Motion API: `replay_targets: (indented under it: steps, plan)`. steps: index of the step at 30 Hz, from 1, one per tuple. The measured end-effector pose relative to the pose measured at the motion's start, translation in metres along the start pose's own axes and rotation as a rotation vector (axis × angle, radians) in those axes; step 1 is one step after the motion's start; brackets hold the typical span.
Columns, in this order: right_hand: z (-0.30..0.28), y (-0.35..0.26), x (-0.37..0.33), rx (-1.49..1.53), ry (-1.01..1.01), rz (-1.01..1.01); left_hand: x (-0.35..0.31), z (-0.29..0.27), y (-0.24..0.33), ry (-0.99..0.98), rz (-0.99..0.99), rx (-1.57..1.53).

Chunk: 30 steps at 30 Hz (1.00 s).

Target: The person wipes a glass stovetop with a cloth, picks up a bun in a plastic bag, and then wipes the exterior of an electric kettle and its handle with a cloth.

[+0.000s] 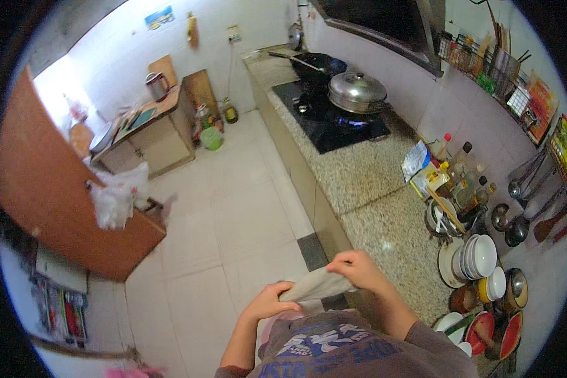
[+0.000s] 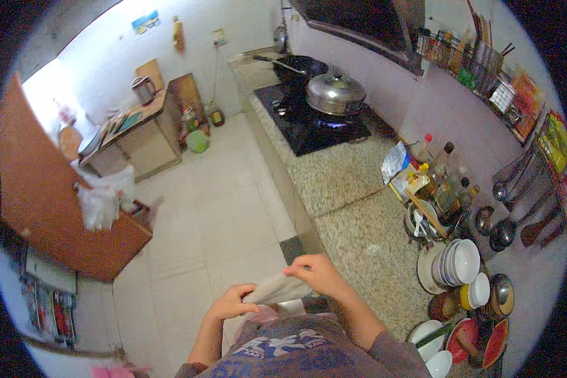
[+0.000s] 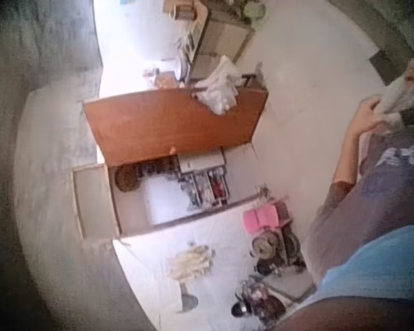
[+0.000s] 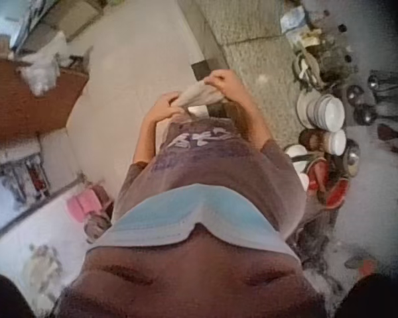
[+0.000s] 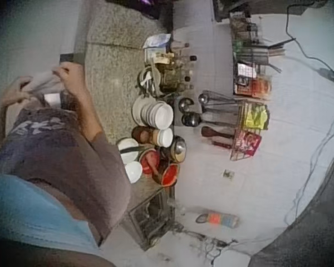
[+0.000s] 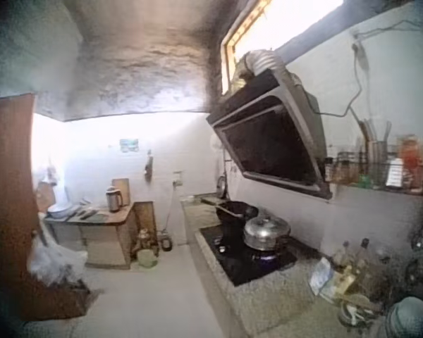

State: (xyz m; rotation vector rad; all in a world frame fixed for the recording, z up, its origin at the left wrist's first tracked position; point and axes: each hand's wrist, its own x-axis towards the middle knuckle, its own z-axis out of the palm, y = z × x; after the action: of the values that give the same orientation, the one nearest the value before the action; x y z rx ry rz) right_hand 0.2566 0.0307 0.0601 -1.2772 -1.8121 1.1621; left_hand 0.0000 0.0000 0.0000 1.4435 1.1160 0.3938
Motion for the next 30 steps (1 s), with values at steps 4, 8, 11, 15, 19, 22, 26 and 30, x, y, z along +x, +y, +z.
replay_targets:
  steps: [4, 8, 11, 15, 19, 22, 26, 30]
  plan:
    - [-0.034, -0.005, 0.063, 0.149, 0.225, 0.239, 0.086, -0.082, 0.021, -0.152, 0.294, 0.207]
    - [-0.051, -0.007, 0.140, 0.113, 0.178, 0.296, 0.165, -0.165, 0.025, -0.125, 0.372, -0.036]
    - [-0.049, 0.020, 0.172, 0.107, 0.159, 0.437, 0.205, -0.208, 0.036, -0.154, 0.123, -0.174]
    - [-0.053, 0.071, 0.223, 0.038, 0.242, 0.350, 0.268, -0.231, 0.048, -0.060, 0.089, -0.112]
    - [-0.067, 0.111, 0.301, -0.073, 0.280, 0.296, 0.338, -0.278, 0.073, -0.069, 0.056, 0.168]
    - [-0.090, 0.108, 0.346, 0.048, 0.427, 0.286, 0.397, -0.312, 0.099, -0.026, 0.200, 0.253]
    - [-0.124, 0.109, 0.375, -0.077, 0.665, 0.209, 0.476, -0.318, 0.142, 0.002, 0.480, 0.304]
    - [-0.126, 0.130, 0.368, -0.219, 0.599, 0.305, 0.525, -0.318, 0.131, -0.493, 0.594, 0.401]
